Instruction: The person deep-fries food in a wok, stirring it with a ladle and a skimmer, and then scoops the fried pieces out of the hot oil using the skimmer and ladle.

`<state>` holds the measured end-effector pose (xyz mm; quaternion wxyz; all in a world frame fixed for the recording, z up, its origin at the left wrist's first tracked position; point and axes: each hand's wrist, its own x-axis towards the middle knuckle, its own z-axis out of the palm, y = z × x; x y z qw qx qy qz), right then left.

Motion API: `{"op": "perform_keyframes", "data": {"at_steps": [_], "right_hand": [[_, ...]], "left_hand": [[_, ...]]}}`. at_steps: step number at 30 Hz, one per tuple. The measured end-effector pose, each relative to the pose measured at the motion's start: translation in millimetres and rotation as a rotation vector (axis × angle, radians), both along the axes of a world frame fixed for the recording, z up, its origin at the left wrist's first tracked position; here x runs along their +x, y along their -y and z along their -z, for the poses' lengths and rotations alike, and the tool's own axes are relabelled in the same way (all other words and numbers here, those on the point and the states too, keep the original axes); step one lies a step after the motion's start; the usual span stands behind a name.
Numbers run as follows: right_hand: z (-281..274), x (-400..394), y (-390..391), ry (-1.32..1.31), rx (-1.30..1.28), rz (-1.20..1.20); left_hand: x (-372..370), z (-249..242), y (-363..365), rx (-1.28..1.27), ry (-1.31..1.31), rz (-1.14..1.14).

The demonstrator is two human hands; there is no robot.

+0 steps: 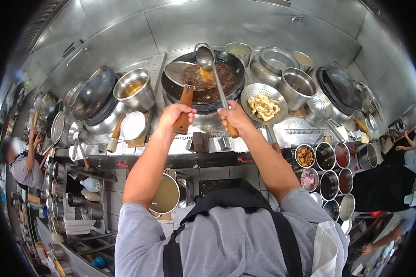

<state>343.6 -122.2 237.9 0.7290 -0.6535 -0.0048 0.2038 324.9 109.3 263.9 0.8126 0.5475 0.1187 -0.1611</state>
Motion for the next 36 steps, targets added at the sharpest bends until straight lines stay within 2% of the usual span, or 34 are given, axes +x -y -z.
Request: {"op": "perform_keyframes", "data": {"at_steps": [2,4,8,11,14,15,17,18,20,22,26,27,28,30,32,33,34,36], "right_hand": [[7.2,-7.9,0.8,0.108,-0.092,0.057],[17.5,-21.0,0.2,0.207,-0.177,0.111],[9.5,-37.9,36.6,0.158,-0.046,0.108],[5.3,-56.6,52.9,0.163,-0.106,0.168],[-0.2,-75.4,65.9,0.107,-0.024,0.271],[-4.3,-82.4,68.4,0.150,-0.173,0.279],[1.6,-93.7,84.2,0.134,-0.133,0.339],[6.2,-101.6,93.2,0.119,-0.111,0.361],[1.2,-116.2,107.1,0.147,-0.187,0.382],[6.5,-121.4,128.9,0.159,-0.212,0.387],[-5.0,-137.3,158.6,0.185,-0.209,0.356],[-6.2,-140.9,165.8,0.189,-0.208,0.353],[-3.5,-145.2,174.0,0.189,-0.210,0.352],[2.1,-149.5,188.8,0.186,-0.219,0.352],[-3.3,-152.7,199.7,0.161,-0.217,0.350],[-0.9,-152.5,207.4,0.171,-0.201,0.326],[0.7,-152.3,213.8,0.180,-0.191,0.315],[4.2,-152.1,226.0,0.199,-0.172,0.297]], "left_hand": [[-2.4,17.4,-29.2,-0.066,-0.012,0.078],[-19.6,24.6,-42.7,-0.109,0.047,0.016],[-39.5,46.9,-60.2,-0.080,0.026,-0.053],[-41.3,46.9,-62.5,-0.168,0.029,-0.046],[-38.2,48.9,-66.5,-0.171,0.017,-0.037],[-37.0,49.4,-69.7,-0.166,0.008,-0.032],[-38.0,50.4,-77.5,-0.105,0.012,-0.037],[-31.2,57.9,-93.0,-0.041,0.048,0.047],[-26.2,38.8,-115.0,-0.070,0.046,0.133],[-23.6,18.3,-136.1,0.141,0.029,0.125],[-23.1,-22.6,-173.4,0.637,0.028,0.276],[-26.0,-44.4,-168.0,0.815,-0.046,0.329],[-19.2,-43.7,-171.5,0.954,0.110,0.385],[-15.9,-56.7,-174.1,1.240,0.151,0.416],[-9.4,-59.1,-184.9,1.249,0.194,0.407],[-10.1,-63.2,-184.1,1.343,0.212,0.404],[-11.6,-64.2,-181.8,1.437,0.179,0.343],[-15.9,-65.0,-172.5,1.457,0.115,0.295]]}}
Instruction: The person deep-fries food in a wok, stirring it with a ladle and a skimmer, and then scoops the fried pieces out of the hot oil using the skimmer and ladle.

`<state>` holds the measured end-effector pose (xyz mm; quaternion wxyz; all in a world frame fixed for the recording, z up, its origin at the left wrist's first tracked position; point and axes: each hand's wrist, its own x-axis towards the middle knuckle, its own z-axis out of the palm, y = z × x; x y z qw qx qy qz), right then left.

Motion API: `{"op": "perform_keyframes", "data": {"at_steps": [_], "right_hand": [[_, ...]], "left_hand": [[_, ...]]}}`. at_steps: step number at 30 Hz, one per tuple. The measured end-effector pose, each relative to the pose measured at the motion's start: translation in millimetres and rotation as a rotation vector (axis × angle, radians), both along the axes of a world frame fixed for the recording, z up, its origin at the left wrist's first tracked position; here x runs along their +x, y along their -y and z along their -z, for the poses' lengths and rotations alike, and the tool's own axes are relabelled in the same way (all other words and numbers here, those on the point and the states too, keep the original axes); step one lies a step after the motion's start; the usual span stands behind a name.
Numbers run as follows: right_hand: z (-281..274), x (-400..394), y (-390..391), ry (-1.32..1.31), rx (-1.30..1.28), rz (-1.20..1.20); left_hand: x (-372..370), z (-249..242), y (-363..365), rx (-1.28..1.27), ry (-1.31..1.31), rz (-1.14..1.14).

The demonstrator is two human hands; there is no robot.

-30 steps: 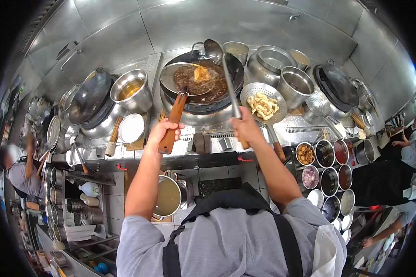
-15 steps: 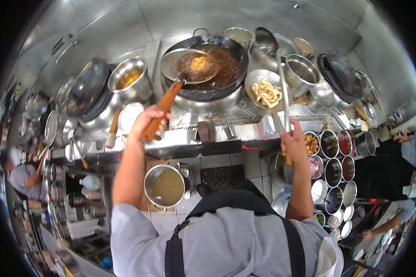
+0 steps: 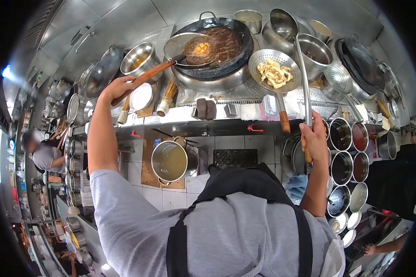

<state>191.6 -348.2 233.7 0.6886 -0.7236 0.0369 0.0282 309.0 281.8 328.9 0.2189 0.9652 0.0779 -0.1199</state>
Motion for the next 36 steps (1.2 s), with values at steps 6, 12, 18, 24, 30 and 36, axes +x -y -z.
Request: {"op": "perform_keyframes", "data": {"at_steps": [6,12,18,24,30,36], "right_hand": [[6.3,2.8,33.4,0.004,0.051,-0.065],[13.8,-3.0,50.3,-0.002,0.061,-0.074],[23.0,-13.4,48.3,-0.001,0.076,-0.049],[18.9,-5.2,43.7,-0.098,0.176,-0.022],[49.8,-12.3,26.6,-0.135,0.026,0.005],[40.2,-19.9,35.7,0.013,-0.091,-0.018]], "left_hand": [[-5.5,-11.2,20.7,0.031,0.026,-0.149],[-18.2,-30.2,39.5,0.163,0.003,-0.122],[-5.1,6.0,10.7,0.298,0.059,-0.050],[-14.8,-7.9,59.6,0.547,0.250,-0.053],[-20.8,90.9,181.9,-0.665,0.410,-0.094],[-86.6,217.8,411.9,-0.921,-0.406,0.250]]}}
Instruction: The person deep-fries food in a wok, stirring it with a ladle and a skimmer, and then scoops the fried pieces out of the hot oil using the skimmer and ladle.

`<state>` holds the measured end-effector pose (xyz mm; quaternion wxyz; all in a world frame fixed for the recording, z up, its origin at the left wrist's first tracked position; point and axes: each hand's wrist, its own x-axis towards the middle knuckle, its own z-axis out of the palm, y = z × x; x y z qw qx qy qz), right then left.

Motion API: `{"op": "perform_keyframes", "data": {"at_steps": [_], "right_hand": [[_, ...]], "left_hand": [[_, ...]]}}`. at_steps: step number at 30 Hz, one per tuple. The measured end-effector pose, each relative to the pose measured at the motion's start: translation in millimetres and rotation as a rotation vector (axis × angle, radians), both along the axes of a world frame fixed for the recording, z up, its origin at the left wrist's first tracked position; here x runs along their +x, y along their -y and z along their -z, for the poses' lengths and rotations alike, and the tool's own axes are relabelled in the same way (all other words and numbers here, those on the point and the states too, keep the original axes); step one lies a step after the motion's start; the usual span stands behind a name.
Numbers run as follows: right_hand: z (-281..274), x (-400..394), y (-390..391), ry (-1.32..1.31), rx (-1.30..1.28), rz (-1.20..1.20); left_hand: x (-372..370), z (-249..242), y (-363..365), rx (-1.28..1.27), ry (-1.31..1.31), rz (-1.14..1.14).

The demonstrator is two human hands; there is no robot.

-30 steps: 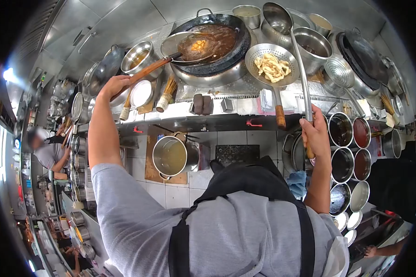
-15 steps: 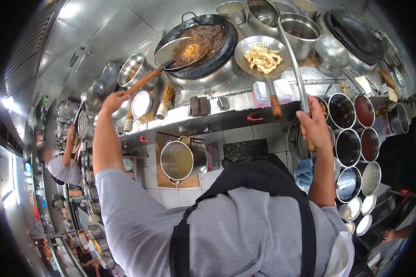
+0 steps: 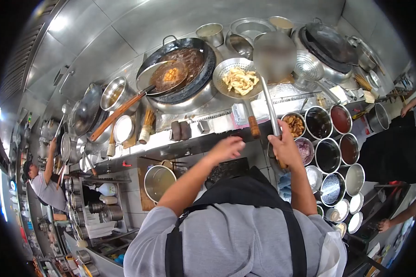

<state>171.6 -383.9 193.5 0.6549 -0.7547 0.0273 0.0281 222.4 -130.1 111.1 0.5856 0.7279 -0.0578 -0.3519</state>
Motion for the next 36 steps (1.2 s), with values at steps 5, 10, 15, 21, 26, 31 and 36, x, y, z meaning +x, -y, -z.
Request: {"op": "perform_keyframes", "data": {"at_steps": [5,10,15,21,26,31,36], "right_hand": [[-12.6,-15.1,10.3,0.228,-0.405,-0.078],[-45.8,-6.9,-13.1,0.157,-0.415,-0.322],[-72.8,42.7,-61.5,0.037,-0.596,-0.555],[-68.0,77.5,-108.8,0.084,-0.795,-0.628],[-64.7,94.9,-133.5,0.035,-0.922,-0.650],[-42.5,120.1,-155.7,0.122,-0.916,-0.581],[-38.8,120.8,-174.0,0.130,-0.916,-0.561]], "left_hand": [[-5.6,-35.5,18.4,0.164,0.205,-0.121],[54.4,-140.3,-192.4,1.083,1.425,-0.480],[55.6,-208.8,-311.9,1.904,0.584,-0.210],[63.6,-205.2,-370.6,1.699,0.681,-0.063],[59.0,-213.2,-367.8,1.683,0.745,-0.033],[61.9,-208.6,-376.9,1.676,0.779,-0.026],[64.0,-204.3,-380.7,1.661,0.798,-0.026]]}}
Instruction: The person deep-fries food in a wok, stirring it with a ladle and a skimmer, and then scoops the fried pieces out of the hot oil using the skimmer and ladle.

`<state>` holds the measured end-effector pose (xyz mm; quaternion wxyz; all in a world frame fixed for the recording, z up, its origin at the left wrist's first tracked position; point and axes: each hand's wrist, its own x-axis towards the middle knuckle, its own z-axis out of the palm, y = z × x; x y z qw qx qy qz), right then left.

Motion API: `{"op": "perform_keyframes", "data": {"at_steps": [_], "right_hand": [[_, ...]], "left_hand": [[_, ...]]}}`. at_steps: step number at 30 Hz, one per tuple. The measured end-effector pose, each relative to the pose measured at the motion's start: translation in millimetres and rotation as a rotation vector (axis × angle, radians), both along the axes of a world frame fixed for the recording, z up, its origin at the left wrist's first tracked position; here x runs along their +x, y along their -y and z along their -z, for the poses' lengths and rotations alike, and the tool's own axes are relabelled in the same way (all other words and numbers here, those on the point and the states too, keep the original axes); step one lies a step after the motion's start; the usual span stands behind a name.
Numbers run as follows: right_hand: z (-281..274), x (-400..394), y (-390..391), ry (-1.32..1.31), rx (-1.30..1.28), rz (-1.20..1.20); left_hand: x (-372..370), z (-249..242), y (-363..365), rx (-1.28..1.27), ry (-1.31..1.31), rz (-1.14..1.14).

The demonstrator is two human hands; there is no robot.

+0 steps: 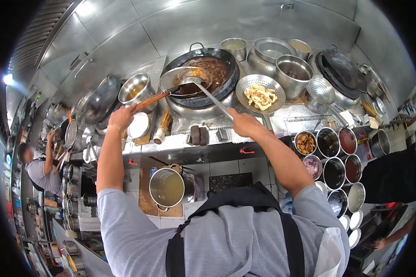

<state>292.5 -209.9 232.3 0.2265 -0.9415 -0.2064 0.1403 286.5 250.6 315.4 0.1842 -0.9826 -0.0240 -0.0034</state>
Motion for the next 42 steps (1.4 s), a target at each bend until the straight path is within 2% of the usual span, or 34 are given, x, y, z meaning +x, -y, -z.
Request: {"op": "perform_keyframes", "data": {"at_steps": [4,5,7,12,14,15,16,17,18,19,20,21,22,24,25,28,30,31,32,33,35,38,40,42], "right_hand": [[-17.0,-18.8,9.4,-0.170,0.186,0.095],[3.1,-11.6,17.8,-0.202,0.343,0.076],[-18.8,-33.3,28.9,-0.149,0.306,0.175],[9.2,-50.8,77.0,-0.140,0.687,0.322],[2.2,-69.7,98.8,-0.234,0.754,0.432],[14.1,-76.2,108.6,-0.183,0.770,0.461],[29.8,-80.6,118.2,-0.129,0.784,0.492],[39.0,-84.8,128.1,-0.070,0.794,0.527],[38.5,-92.7,135.1,-0.135,0.851,0.566],[36.0,-103.7,140.5,-0.199,0.909,0.610],[35.3,-112.7,147.8,-0.261,0.968,0.650],[44.0,-117.5,155.0,-0.205,0.932,0.636],[44.4,-123.1,160.5,-0.193,0.968,0.652],[40.1,-131.2,168.9,-0.167,1.029,0.662],[32.8,-135.8,174.9,-0.207,1.087,0.644],[12.4,-151.0,188.8,-0.254,1.314,0.588],[6.8,-157.1,196.5,-0.475,1.771,0.562],[13.7,-156.8,194.6,-0.350,1.443,0.650],[23.2,-155.7,192.4,-0.219,1.113,0.711],[29.7,-158.1,192.9,-0.214,1.128,0.699],[38.8,-163.1,200.6,-0.189,1.157,0.677],[59.9,-163.4,224.2,-0.056,1.117,0.688],[52.5,-159.0,235.0,-0.164,1.248,0.712],[36.5,-154.0,229.9,-0.206,1.249,0.704]], "left_hand": [[0.3,0.5,-3.0,-0.013,0.021,0.004],[-1.6,1.6,-2.2,-0.012,0.021,0.003],[0.0,5.8,-5.1,0.004,0.030,0.018],[-22.2,-12.7,27.9,0.123,0.088,-0.028],[-29.2,-11.8,59.5,-0.023,0.140,0.052],[-32.6,-8.8,73.5,-0.097,0.164,0.094],[-29.0,18.0,79.6,-0.251,0.339,0.333],[-38.0,23.5,118.7,-0.598,0.201,0.277],[-17.0,80.2,121.9,-0.952,-0.062,0.207],[-26.4,114.3,160.5,-1.280,-0.166,0.235],[-46.0,127.9,221.4,-1.539,-0.384,0.028],[-51.4,144.9,268.2,-1.657,-0.648,-0.018],[-61.1,157.2,314.7,-1.797,-0.782,-0.098],[-61.8,193.5,392.5,-2.119,-0.954,-0.364],[-55.3,207.7,421.8,-2.308,-1.032,-0.415],[-33.1,200.5,468.8,-2.578,-0.885,-0.564],[-20.8,184.9,476.5,-2.693,-0.728,-0.734],[-12.3,183.4,477.5,-2.739,-0.648,-0.823],[5.4,185.1,477.1,-2.694,-0.677,-0.790],[30.2,203.5,474.1,-2.646,-0.707,-0.763],[33.8,183.2,468.4,-2.592,-0.693,-0.669],[0.8,171.5,441.3,-2.627,-0.785,-0.360],[-42.6,141.6,425.4,-2.562,-0.678,-0.477],[-84.0,109.8,406.4,-2.639,-0.605,-0.424]]}}
